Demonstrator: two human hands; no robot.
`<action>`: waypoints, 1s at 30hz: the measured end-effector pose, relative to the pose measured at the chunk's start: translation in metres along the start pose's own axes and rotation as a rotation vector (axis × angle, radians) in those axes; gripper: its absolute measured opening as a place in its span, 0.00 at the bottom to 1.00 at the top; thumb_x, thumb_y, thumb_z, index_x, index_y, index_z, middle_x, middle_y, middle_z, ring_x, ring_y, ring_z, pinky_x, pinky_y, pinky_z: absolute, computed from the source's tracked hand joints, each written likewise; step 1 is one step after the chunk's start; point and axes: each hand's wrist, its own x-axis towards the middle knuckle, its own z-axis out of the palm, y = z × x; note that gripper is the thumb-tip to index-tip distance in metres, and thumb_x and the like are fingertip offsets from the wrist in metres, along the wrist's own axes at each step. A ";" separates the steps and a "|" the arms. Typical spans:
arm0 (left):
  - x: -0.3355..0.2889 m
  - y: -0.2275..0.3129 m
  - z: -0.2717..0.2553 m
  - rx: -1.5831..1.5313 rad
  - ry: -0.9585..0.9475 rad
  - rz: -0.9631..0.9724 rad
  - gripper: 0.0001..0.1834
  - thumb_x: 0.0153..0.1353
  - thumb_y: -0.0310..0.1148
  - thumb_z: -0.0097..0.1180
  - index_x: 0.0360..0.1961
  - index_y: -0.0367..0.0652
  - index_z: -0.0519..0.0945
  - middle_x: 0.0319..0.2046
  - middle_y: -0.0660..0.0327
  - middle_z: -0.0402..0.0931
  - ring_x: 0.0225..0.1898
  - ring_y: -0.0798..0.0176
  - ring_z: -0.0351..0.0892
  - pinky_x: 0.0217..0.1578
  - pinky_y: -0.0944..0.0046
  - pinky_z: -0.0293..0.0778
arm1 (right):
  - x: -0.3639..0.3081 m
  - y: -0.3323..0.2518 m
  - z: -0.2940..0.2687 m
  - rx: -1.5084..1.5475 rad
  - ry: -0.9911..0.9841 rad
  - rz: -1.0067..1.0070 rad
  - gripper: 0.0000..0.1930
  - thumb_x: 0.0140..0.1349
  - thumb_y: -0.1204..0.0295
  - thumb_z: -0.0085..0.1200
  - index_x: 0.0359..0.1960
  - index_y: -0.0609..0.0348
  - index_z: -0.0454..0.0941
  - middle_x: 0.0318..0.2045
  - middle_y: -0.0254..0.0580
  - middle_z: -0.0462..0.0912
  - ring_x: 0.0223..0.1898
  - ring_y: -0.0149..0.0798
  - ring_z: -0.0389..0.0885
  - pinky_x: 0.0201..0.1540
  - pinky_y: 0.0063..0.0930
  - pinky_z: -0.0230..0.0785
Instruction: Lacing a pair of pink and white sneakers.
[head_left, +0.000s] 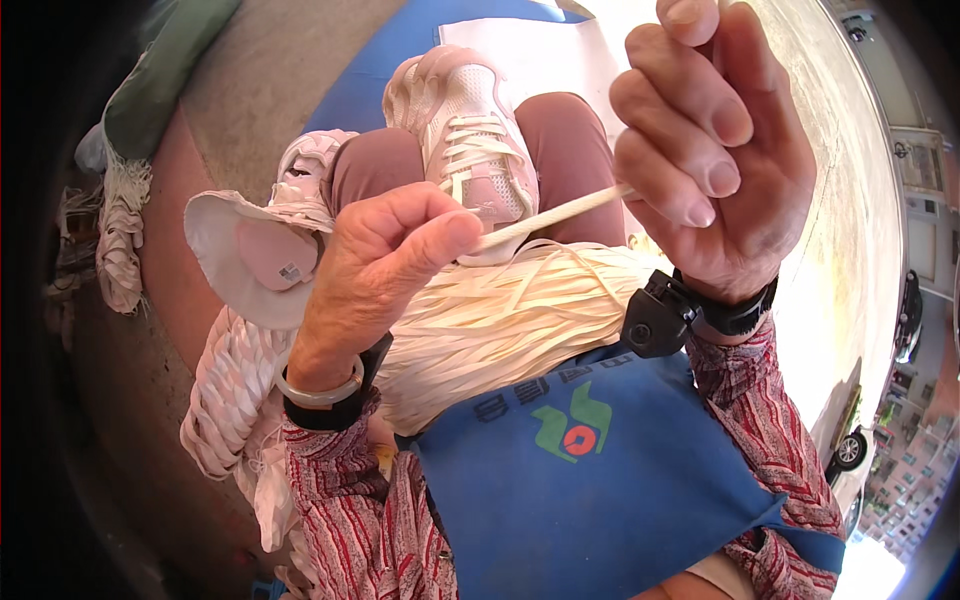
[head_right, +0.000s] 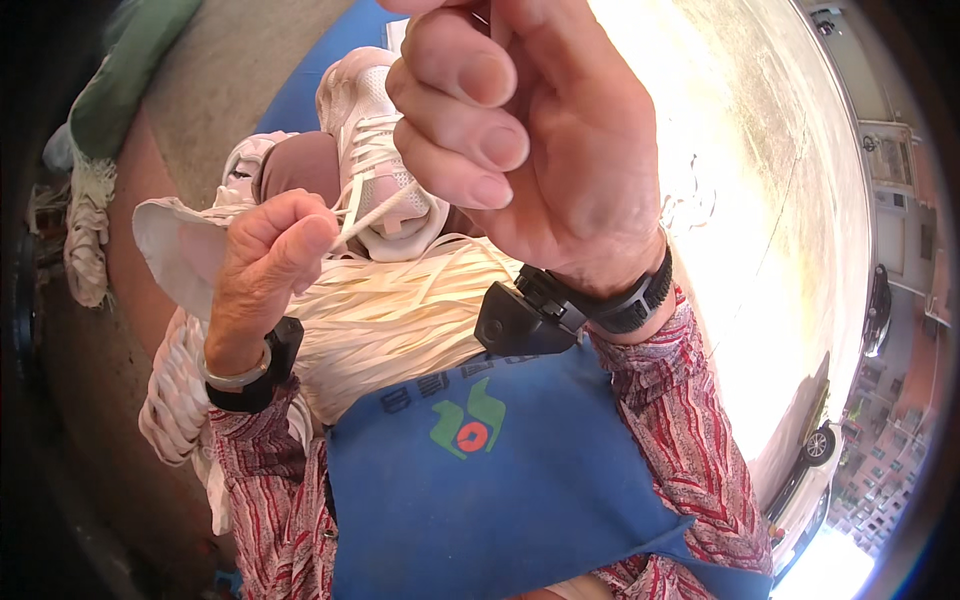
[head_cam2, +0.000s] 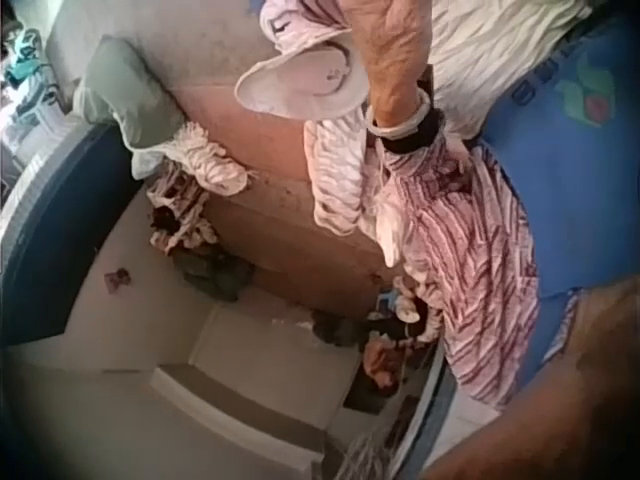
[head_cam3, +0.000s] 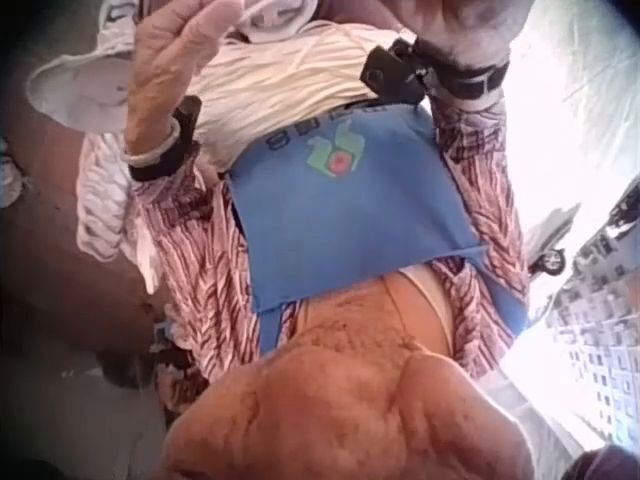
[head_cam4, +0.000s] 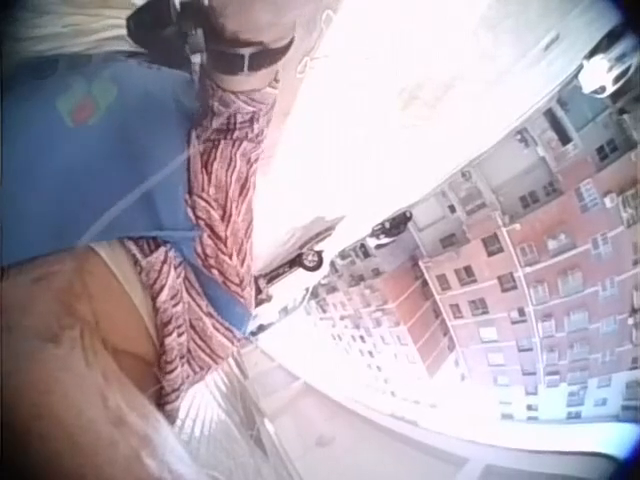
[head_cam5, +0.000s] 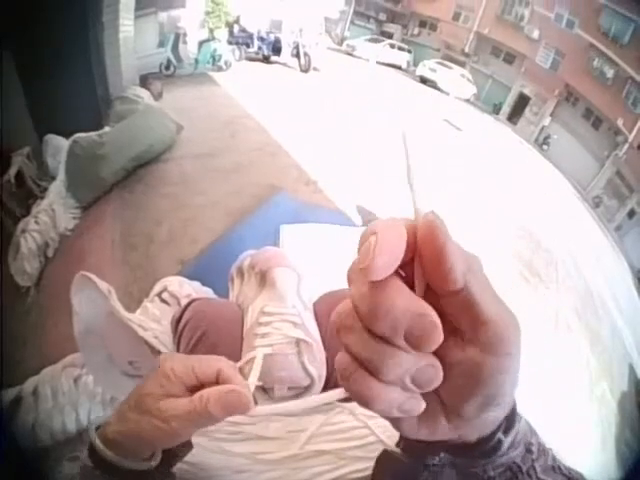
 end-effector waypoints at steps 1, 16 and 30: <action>-0.008 -0.003 -0.012 0.001 -0.004 -0.004 0.14 0.68 0.38 0.58 0.36 0.36 0.82 0.23 0.75 0.70 0.27 0.80 0.64 0.27 0.77 0.60 | -0.003 0.027 0.016 -0.255 0.321 -0.252 0.21 0.78 0.61 0.33 0.57 0.66 0.69 0.47 0.44 0.78 0.44 0.37 0.79 0.51 0.34 0.74; 0.000 -0.014 0.010 0.221 0.245 0.047 0.16 0.69 0.32 0.54 0.53 0.33 0.78 0.36 0.61 0.82 0.32 0.72 0.80 0.38 0.73 0.76 | -0.030 0.129 0.011 -0.795 1.067 0.179 0.09 0.70 0.74 0.51 0.45 0.66 0.77 0.28 0.36 0.81 0.27 0.26 0.82 0.28 0.18 0.76; 0.023 -0.026 0.007 0.100 -0.063 -0.265 0.20 0.67 0.36 0.59 0.54 0.32 0.77 0.38 0.62 0.80 0.32 0.74 0.79 0.33 0.77 0.74 | -0.045 0.134 -0.001 -1.219 1.006 -0.011 0.05 0.62 0.75 0.57 0.38 0.57 0.84 0.28 0.39 0.78 0.30 0.37 0.75 0.34 0.30 0.70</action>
